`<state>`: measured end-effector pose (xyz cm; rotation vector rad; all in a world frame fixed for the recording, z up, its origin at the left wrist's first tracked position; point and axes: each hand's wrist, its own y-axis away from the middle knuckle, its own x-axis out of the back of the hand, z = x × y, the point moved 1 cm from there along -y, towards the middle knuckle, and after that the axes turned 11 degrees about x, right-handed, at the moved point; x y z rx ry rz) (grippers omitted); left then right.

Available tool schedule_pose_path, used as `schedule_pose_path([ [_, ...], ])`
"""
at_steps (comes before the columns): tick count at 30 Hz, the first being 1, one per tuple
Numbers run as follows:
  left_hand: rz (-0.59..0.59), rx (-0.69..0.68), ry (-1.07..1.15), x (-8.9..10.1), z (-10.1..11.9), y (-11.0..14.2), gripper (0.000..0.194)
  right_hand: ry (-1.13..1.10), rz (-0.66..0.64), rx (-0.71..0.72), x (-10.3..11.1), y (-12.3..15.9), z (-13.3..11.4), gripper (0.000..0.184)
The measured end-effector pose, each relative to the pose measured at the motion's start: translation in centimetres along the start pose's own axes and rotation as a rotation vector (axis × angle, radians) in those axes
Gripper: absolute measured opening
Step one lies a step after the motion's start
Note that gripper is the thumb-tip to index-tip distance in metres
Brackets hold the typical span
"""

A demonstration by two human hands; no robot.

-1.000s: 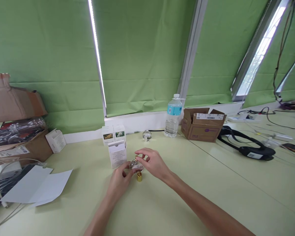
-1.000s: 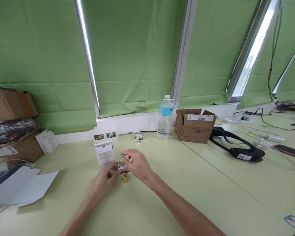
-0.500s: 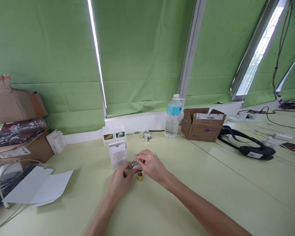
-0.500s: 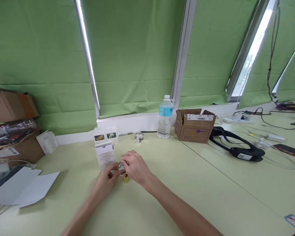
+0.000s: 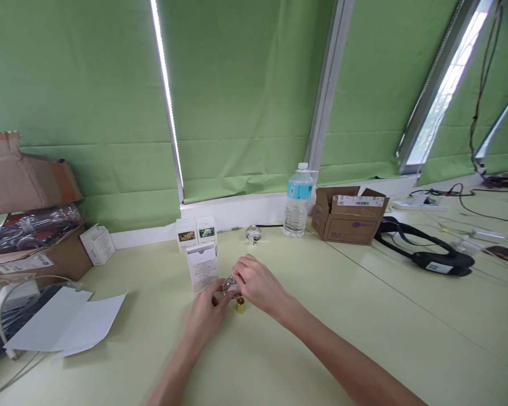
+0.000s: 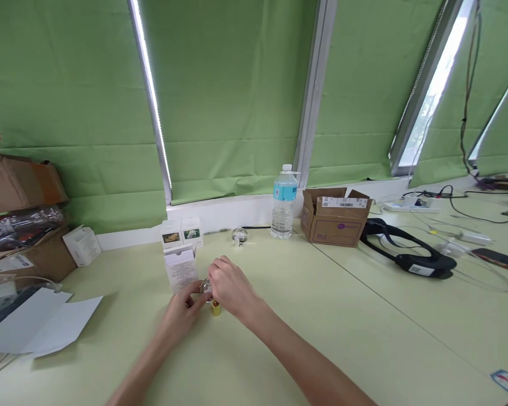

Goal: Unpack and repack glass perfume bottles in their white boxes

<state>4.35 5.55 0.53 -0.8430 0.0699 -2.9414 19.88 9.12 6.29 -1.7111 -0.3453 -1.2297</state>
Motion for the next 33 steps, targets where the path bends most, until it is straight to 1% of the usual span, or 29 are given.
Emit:
schedule_pose_path([
  [3,-0.004,0.008,-0.018,0.0,-0.1,0.0,0.039,0.062,-0.061,-0.003,0.3,-0.1,-0.3,0.021],
  [7,-0.008,0.025,-0.021,0.0,-0.1,0.0,0.038,0.178,-0.126,0.059,0.5,-0.1,-0.6,0.019],
  [10,-0.008,0.021,-0.015,0.0,-0.1,-0.1,0.038,0.205,-0.116,0.072,0.4,0.0,-0.6,0.019],
  [19,0.002,-0.005,-0.019,-0.1,-0.5,-0.4,0.037,0.188,-0.061,0.060,0.3,0.3,-0.4,0.021],
  [25,0.004,-0.002,-0.006,0.0,-0.3,-0.2,0.038,0.172,-0.041,0.003,0.7,0.3,-0.8,0.022],
  [27,-0.005,-0.009,-0.008,0.0,-0.2,-0.1,0.036,0.160,-0.021,-0.044,1.4,0.4,-1.0,0.025],
  [29,-0.019,-0.013,-0.007,0.1,-0.1,-0.1,0.035,0.123,-0.009,-0.121,2.3,0.8,-1.1,0.029],
  [31,-0.032,-0.008,0.002,0.2,0.0,0.0,0.035,0.060,-0.061,-0.190,2.8,1.3,-1.3,0.032],
  [33,-0.043,-0.007,0.022,0.2,0.0,0.0,0.034,0.003,-0.176,-0.219,2.8,1.8,-1.6,0.031],
])
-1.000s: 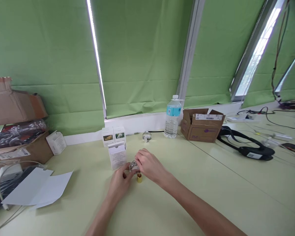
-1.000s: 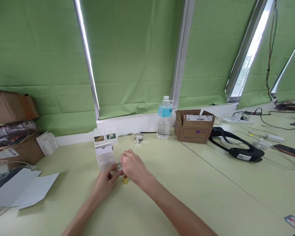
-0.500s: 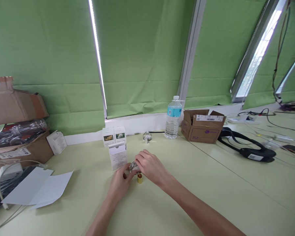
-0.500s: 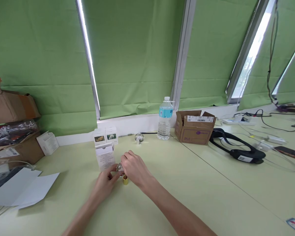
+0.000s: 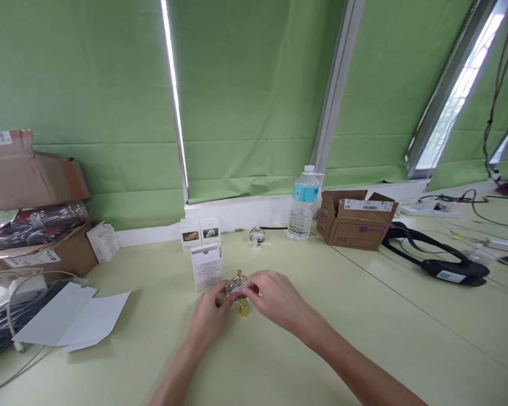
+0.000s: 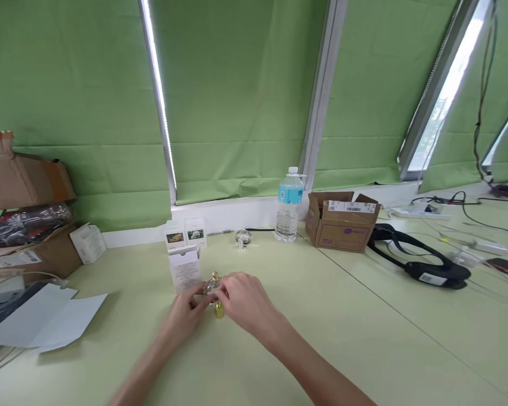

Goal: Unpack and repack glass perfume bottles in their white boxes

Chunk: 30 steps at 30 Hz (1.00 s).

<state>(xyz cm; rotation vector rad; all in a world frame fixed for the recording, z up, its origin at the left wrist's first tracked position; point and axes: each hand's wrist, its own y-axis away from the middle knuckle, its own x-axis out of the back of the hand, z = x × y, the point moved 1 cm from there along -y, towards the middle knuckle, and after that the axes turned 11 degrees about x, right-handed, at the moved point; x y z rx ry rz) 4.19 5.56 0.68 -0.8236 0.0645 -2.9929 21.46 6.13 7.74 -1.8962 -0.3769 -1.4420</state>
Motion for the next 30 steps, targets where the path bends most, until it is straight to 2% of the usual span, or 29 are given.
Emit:
schedule_pose_path([
  [2,-0.010,-0.010,0.018,0.0,0.0,0.0,0.034,-0.005,-0.106,0.016,-0.8,0.4,-0.3,0.023],
  [4,-0.014,-0.019,0.027,0.0,0.0,0.0,0.035,0.022,-0.146,0.034,-2.0,0.6,-0.7,0.014],
  [8,-0.021,-0.015,0.021,-0.1,-0.2,-0.1,0.036,0.030,-0.143,0.029,-3.9,0.7,-1.2,0.021],
  [11,-0.030,-0.028,0.020,-0.1,-0.3,-0.1,0.033,-0.121,-0.118,0.061,-3.4,0.6,-1.2,0.023],
  [14,-0.024,-0.021,0.009,0.0,-0.2,0.0,0.031,-0.264,-0.014,0.079,-1.7,0.4,-0.9,0.018],
  [17,0.002,-0.006,-0.011,0.1,0.0,0.1,0.034,-0.362,0.202,0.000,-0.4,0.1,0.0,0.023],
  [21,0.017,0.023,-0.008,0.0,0.1,0.1,0.040,-0.386,0.421,0.009,-1.0,-0.4,1.2,0.018],
  [25,0.013,0.022,-0.005,-0.1,-0.1,0.1,0.041,-0.388,0.477,0.058,-2.2,-0.8,1.7,0.019],
  [30,0.011,0.008,-0.016,0.0,0.0,0.0,0.038,-0.392,0.435,0.069,-2.6,-1.4,1.7,0.021],
])
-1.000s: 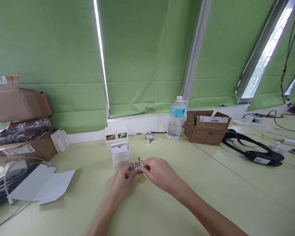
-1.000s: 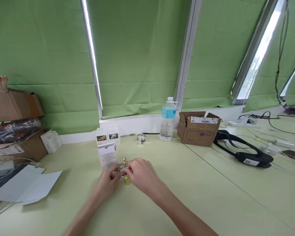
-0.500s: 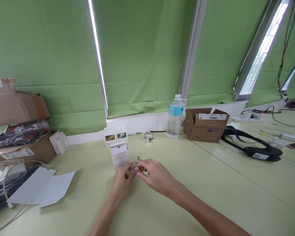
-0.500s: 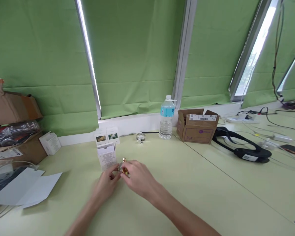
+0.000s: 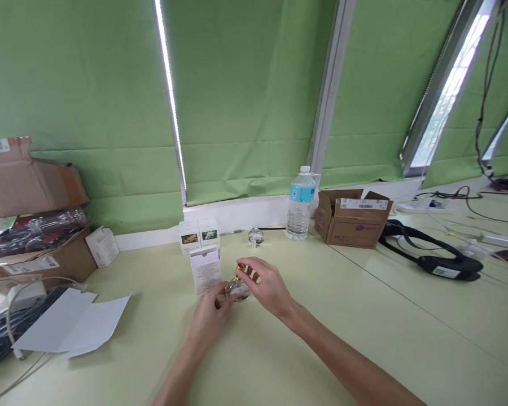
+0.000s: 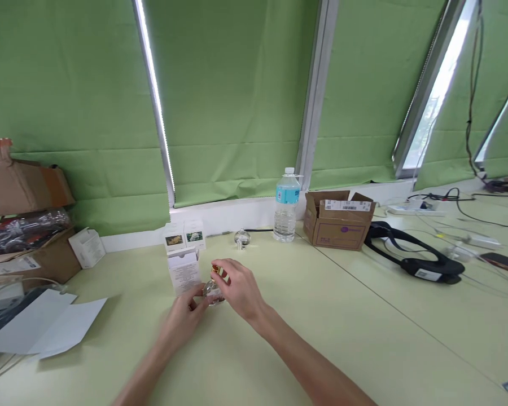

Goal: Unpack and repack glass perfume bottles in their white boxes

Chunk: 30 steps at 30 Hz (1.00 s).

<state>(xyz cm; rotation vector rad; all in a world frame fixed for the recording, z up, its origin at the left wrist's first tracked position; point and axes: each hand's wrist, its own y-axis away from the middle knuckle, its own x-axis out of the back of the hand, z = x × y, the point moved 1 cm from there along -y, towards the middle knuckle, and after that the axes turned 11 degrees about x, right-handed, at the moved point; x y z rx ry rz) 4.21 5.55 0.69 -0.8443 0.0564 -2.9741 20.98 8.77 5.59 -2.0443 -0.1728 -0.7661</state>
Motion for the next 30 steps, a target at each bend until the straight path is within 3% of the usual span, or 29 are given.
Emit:
schedule_pose_path([
  [9,0.023,-0.008,0.022,-0.1,-0.3,0.0,0.037,0.122,-0.184,0.060,-0.1,0.4,0.1,0.026],
  [14,0.019,-0.022,0.029,0.0,-0.1,0.1,0.037,0.149,-0.223,0.006,0.1,0.2,-0.8,0.024],
  [17,0.021,-0.021,0.030,0.0,-0.1,0.1,0.036,0.121,-0.241,-0.035,0.2,0.2,-1.0,0.022],
  [21,0.013,-0.038,0.036,-0.1,-0.1,0.0,0.036,0.035,-0.242,-0.129,0.4,0.8,-0.3,0.041],
  [25,0.000,-0.065,0.018,-0.3,-0.3,0.1,0.038,-0.108,-0.333,-0.185,0.1,1.0,1.0,0.027],
  [28,0.089,-0.060,0.004,0.1,-0.4,0.2,0.043,-0.109,-0.342,-0.179,-0.1,1.1,1.6,0.027],
  [30,0.252,-0.095,-0.053,1.1,-0.2,0.2,0.040,-0.081,-0.342,-0.186,-0.1,1.1,1.7,0.032],
])
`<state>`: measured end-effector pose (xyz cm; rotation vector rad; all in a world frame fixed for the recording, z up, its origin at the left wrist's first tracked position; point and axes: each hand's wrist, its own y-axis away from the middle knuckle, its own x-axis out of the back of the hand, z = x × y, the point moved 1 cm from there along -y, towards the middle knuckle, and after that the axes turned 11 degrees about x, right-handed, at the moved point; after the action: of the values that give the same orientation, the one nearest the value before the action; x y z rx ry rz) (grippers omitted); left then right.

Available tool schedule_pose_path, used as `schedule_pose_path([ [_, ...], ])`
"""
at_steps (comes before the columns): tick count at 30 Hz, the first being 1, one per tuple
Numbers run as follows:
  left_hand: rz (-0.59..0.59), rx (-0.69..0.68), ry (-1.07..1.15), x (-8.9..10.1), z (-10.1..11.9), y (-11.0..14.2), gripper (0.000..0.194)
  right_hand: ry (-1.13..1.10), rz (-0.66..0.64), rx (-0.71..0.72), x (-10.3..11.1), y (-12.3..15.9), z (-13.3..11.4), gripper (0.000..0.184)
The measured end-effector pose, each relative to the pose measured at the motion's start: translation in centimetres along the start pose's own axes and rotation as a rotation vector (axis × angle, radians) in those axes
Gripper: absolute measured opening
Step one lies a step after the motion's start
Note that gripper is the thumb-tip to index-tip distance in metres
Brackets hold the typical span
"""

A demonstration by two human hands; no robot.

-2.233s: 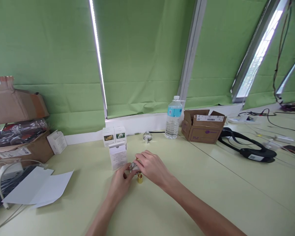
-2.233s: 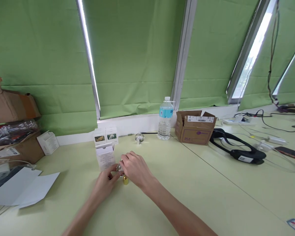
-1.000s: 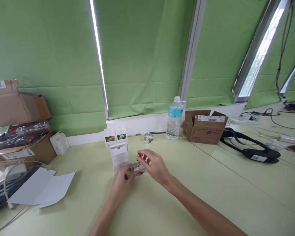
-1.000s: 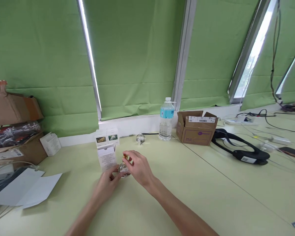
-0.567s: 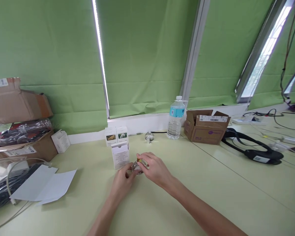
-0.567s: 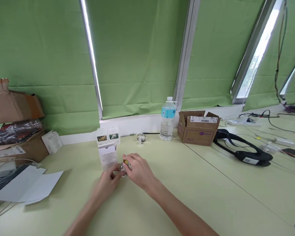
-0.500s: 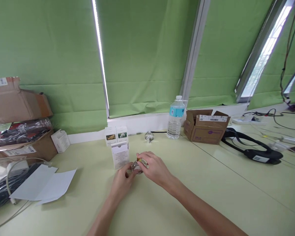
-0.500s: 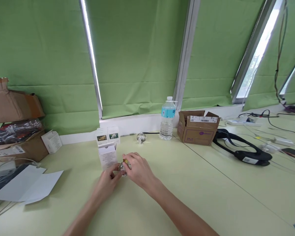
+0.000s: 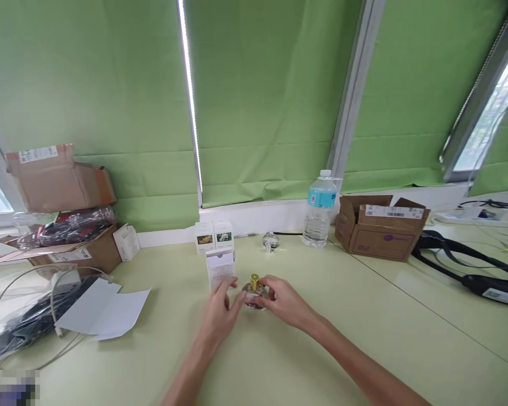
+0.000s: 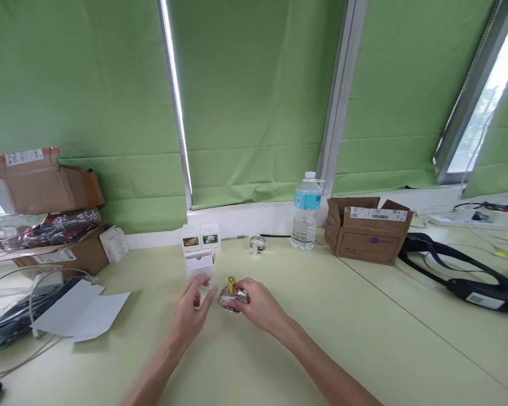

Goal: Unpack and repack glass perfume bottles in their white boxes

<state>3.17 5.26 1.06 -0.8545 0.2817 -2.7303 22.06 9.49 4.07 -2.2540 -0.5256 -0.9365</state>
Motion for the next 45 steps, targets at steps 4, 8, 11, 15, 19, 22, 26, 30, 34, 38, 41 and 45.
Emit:
schedule_pose_path([
  [4,0.404,-0.077,-0.099,3.0,0.0,-1.0,0.028,0.012,-0.028,-0.011,0.1,0.2,-0.3,0.031],
  [8,0.396,-0.090,0.005,5.2,-0.7,-2.4,0.042,0.024,-0.034,0.008,0.2,0.2,-0.6,0.029],
  [11,0.277,-0.089,0.030,5.8,-0.9,-3.3,0.046,0.016,-0.045,0.004,0.2,0.3,-0.6,0.029],
  [15,0.205,-0.113,-0.017,5.7,-0.6,-3.8,0.039,0.032,-0.043,0.011,-0.1,0.3,-0.1,0.028],
  [19,0.197,-0.129,-0.031,5.1,-0.8,-4.0,0.038,0.035,-0.055,0.016,-0.3,0.2,0.4,0.028],
  [22,0.214,-0.145,-0.026,4.5,-1.2,-3.9,0.035,0.028,-0.055,0.011,-0.2,0.2,0.3,0.028],
  [26,0.213,-0.167,-0.026,4.3,-1.3,-3.9,0.033,0.018,-0.064,0.004,-0.1,0.2,-0.1,0.032],
  [30,0.142,-0.118,0.043,4.7,-1.0,-3.9,0.037,0.000,-0.088,-0.027,0.1,0.3,-0.3,0.033],
  [34,0.101,-0.089,0.089,5.1,-0.6,-3.6,0.026,0.016,-0.078,-0.011,0.0,0.3,-0.2,0.032],
  [38,0.071,-0.122,0.074,5.7,-0.1,-2.8,0.019,-0.018,-0.048,-0.005,0.5,0.3,-0.3,0.032],
  [41,0.058,-0.110,0.057,6.0,0.7,-1.9,0.017,-0.205,0.028,-0.006,1.8,0.4,-1.4,0.034],
  [45,-0.004,-0.130,0.060,5.7,2.2,-0.1,0.015,-0.448,0.187,0.095,3.8,0.7,-4.0,0.034],
])
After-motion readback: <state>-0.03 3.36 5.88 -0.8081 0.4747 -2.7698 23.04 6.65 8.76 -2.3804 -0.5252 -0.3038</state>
